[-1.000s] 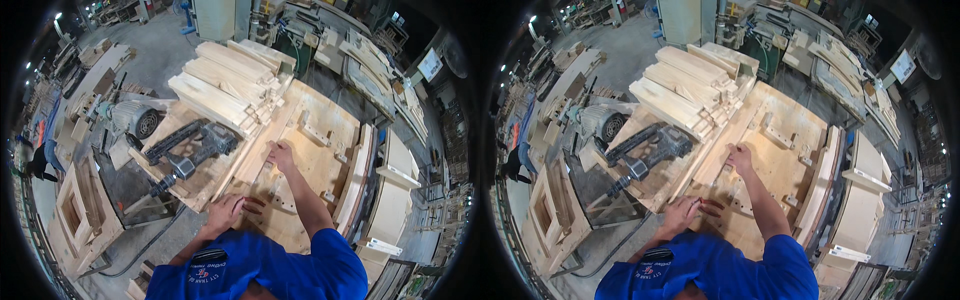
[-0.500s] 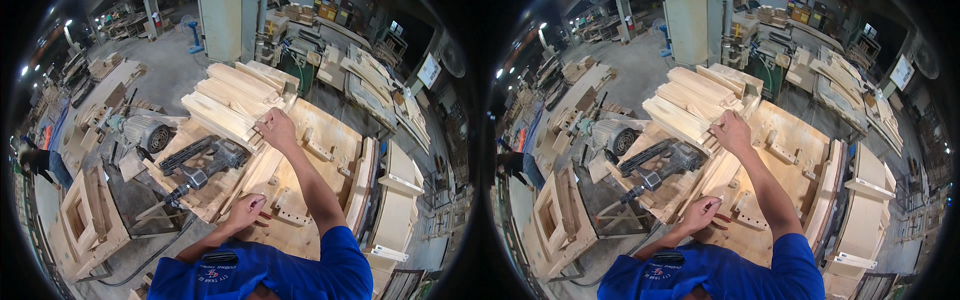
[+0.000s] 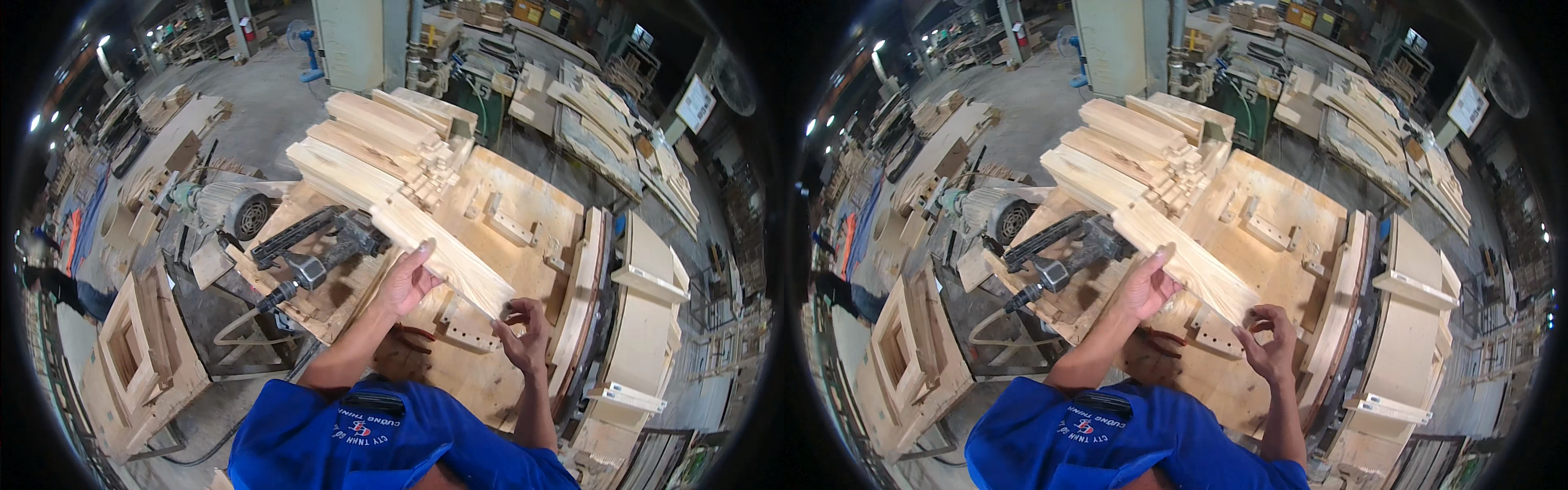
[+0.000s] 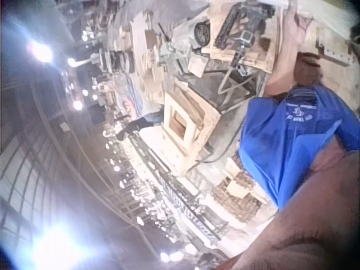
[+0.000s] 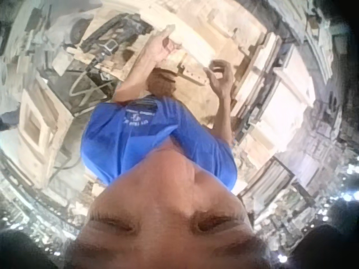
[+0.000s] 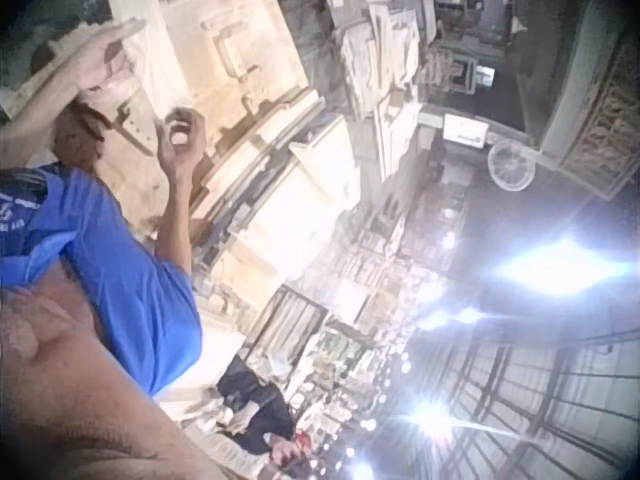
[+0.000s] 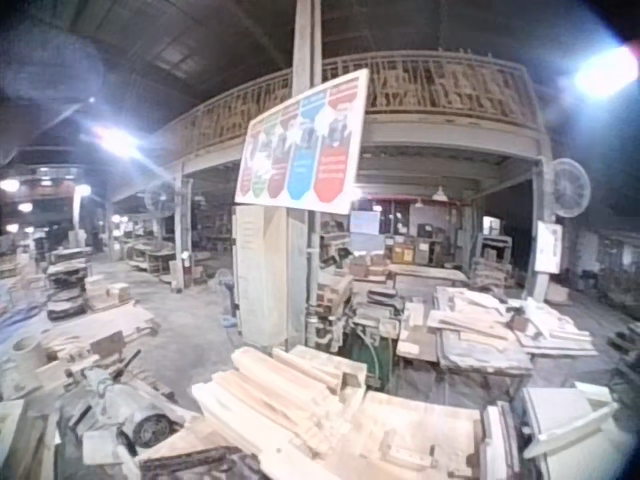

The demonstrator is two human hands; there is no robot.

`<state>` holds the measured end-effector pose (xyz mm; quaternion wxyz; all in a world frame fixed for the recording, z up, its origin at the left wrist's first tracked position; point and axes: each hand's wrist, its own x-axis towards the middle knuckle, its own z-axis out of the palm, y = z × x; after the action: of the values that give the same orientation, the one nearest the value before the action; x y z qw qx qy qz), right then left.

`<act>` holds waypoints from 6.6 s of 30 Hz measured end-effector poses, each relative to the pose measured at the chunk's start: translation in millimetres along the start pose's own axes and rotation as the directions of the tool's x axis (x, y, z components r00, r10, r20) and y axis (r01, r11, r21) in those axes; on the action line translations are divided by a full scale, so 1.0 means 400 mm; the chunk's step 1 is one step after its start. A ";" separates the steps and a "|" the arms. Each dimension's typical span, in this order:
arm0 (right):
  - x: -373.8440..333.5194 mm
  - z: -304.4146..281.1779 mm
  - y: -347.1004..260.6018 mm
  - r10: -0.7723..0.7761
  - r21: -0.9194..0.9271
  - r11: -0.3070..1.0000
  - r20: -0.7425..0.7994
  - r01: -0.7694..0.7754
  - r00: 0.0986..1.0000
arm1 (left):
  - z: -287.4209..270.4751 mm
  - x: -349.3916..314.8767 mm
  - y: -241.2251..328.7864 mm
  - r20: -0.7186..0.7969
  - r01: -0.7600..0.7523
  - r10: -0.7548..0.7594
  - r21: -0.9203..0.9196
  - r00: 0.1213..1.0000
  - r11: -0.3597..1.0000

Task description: The person assembles wooden frames by hand, aligning pre-cut pieces on a workbench and securing them with a pneumatic nail gun. They repeatedly pick up components, fit them into a jig, and drive nails to fasten the joints. Completed frames are moved aside to a nearby table.

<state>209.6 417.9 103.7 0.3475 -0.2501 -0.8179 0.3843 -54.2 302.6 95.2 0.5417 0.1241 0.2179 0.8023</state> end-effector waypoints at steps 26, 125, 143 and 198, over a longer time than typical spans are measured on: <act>0.018 -0.038 0.096 0.120 0.155 0.960 0.527 -0.234 0.842 | -0.055 -0.057 -0.198 -0.156 0.171 -0.124 0.334 0.980 0.927; 0.016 0.084 0.175 -0.033 -0.463 0.826 0.528 0.320 0.849 | -0.254 -0.209 -0.163 -0.724 0.421 -0.032 0.364 0.689 0.831; 0.018 0.140 0.218 -0.136 -0.367 0.867 0.478 0.338 0.868 | -0.262 -0.105 -0.179 -0.788 0.350 0.067 0.345 0.612 0.871; -0.081 0.217 0.162 -0.457 -0.408 0.562 0.573 0.720 0.681 | -0.227 -0.340 -0.140 -0.635 0.254 0.086 0.425 0.768 0.869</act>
<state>173.2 394.1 -0.9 0.1816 0.0334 -0.9828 0.0016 3.8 175.2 -6.4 0.4230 -0.0319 0.5880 0.6887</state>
